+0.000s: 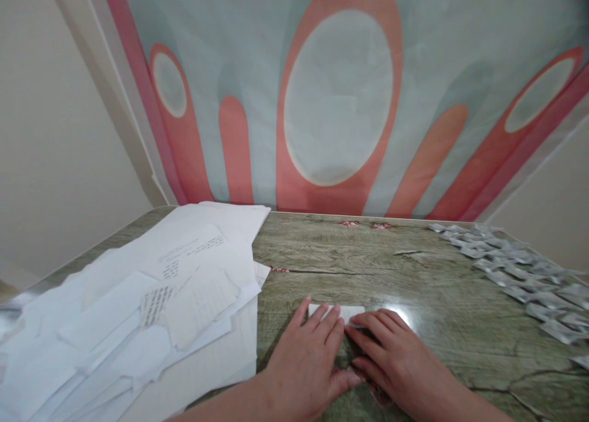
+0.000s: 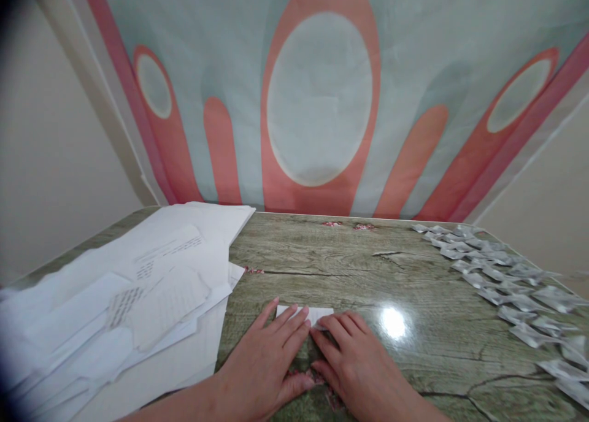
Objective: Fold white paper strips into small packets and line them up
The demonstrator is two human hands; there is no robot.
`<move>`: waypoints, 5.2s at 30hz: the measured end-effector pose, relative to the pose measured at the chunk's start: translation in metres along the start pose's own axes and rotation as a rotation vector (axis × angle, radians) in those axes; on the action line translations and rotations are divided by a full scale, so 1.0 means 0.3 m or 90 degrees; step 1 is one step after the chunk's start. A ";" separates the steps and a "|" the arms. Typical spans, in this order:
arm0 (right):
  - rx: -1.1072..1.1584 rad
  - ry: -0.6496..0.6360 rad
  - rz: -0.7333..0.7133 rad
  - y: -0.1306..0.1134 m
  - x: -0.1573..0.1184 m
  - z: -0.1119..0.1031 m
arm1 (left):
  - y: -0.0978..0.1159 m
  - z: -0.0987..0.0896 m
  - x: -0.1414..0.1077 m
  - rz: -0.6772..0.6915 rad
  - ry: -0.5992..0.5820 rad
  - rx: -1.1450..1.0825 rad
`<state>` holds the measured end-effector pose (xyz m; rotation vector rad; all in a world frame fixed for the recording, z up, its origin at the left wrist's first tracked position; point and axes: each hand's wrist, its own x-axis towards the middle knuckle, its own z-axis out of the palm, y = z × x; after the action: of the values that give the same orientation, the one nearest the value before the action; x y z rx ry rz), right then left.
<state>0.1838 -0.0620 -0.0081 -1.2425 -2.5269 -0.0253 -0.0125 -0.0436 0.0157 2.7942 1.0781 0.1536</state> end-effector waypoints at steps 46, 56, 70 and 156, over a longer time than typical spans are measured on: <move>-0.030 0.044 -0.035 0.050 -0.042 0.043 | 0.007 0.044 -0.001 -0.056 0.080 0.187; -0.016 0.057 -0.035 0.047 -0.036 0.032 | 0.014 0.059 -0.026 -0.071 0.046 0.349; 0.089 0.058 0.037 0.106 -0.051 0.011 | 0.010 0.082 -0.036 -0.070 0.055 0.313; 0.366 0.054 0.177 0.132 0.124 0.059 | -0.147 0.038 0.055 -0.184 0.138 -0.317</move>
<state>0.1884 -0.0062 -0.0188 -1.2855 -2.0450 0.6476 -0.0278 -0.0014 -0.0022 2.1931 1.2669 0.6094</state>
